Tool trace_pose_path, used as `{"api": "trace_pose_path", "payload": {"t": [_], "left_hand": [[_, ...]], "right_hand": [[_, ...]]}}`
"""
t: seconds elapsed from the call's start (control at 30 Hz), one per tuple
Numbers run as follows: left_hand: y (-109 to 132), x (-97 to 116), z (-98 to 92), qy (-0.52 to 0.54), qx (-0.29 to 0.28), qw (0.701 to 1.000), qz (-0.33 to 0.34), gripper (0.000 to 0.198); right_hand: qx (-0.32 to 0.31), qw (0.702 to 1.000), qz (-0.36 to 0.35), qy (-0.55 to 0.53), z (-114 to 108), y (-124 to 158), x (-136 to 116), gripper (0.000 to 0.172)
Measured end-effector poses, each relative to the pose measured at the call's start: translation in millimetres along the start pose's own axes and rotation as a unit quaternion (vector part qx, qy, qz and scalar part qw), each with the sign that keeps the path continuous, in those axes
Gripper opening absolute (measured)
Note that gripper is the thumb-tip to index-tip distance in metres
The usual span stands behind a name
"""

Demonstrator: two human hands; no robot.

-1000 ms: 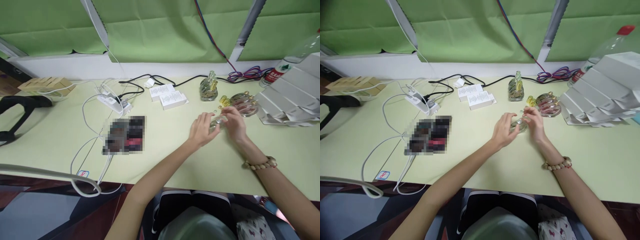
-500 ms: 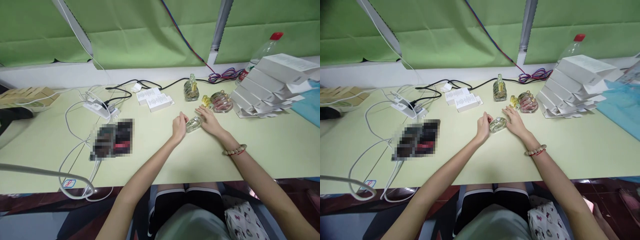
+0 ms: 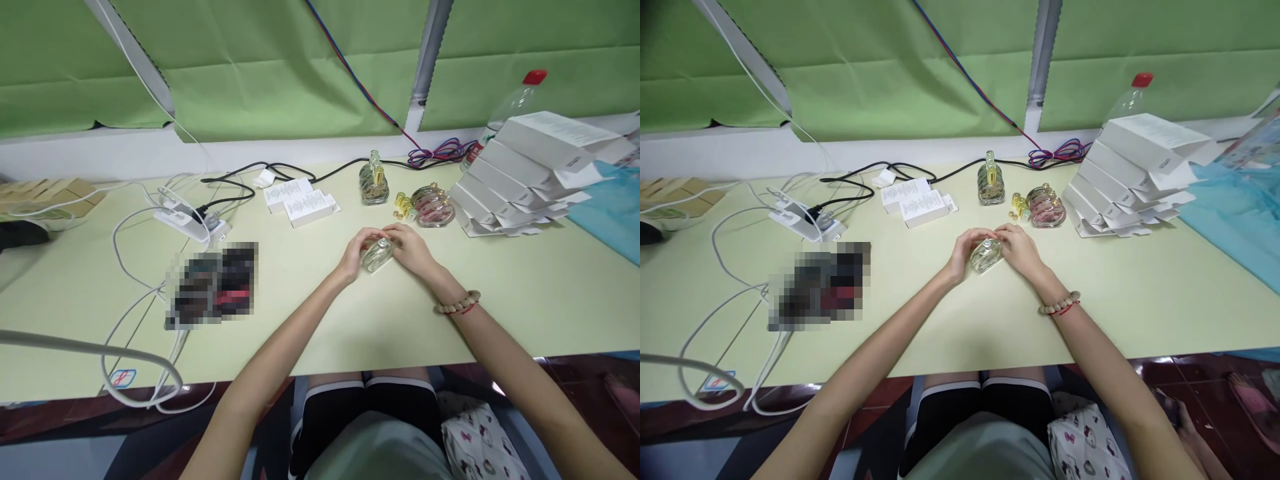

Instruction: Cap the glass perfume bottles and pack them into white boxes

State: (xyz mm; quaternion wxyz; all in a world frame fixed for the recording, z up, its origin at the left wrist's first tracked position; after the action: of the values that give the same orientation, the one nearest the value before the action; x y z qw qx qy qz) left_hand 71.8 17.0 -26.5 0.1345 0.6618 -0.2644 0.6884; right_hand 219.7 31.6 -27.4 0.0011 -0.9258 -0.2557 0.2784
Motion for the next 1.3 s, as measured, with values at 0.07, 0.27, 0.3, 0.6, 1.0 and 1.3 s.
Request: {"api": "trace_pose_path", "payload": {"t": [0.07,0.27,0.3,0.6,1.0,1.3], "left_hand": [[-1,-1,-1.1,0.028,0.0,1.0,0.0,0.044],[0,-2,-2.7,0.043,0.055,0.997,-0.012,0.039],[0,-3,-3.0,0.05,0.059,0.997,-0.012,0.039],[-3,-4,-6.5,0.113,0.034,0.992,-0.04,0.047],[-3,-5,-8.6,0.116,0.03,0.991,-0.056,0.026],[-5,0,-7.6,0.089,-0.009,0.994,-0.062,0.031]], "right_hand": [[-0.008,1.0,0.013,-0.001,-2,1,-4,0.023],[-0.034,0.999,0.028,0.017,-1,6,-18,0.022],[-0.032,0.999,0.029,0.021,-1,6,-20,0.024],[0.112,0.914,0.066,-0.384,-12,1,-22,0.027],[-0.011,0.839,-0.016,-0.544,-11,1,-29,0.019],[-0.077,0.867,-0.047,-0.489,-14,1,-28,0.02]]}}
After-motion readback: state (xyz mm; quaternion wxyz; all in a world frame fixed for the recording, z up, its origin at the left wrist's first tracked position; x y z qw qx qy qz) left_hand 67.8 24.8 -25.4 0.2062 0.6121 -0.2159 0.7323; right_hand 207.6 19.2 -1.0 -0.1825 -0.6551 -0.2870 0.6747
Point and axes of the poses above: each hand's wrist, its own y-axis away from the middle knuckle, its own z-axis out of the palm, x = y × z, the point moved 2 cm from there along -y, towards the middle knuckle, and after that the axes turned 14 degrees about -x, right-handed, at the moved point
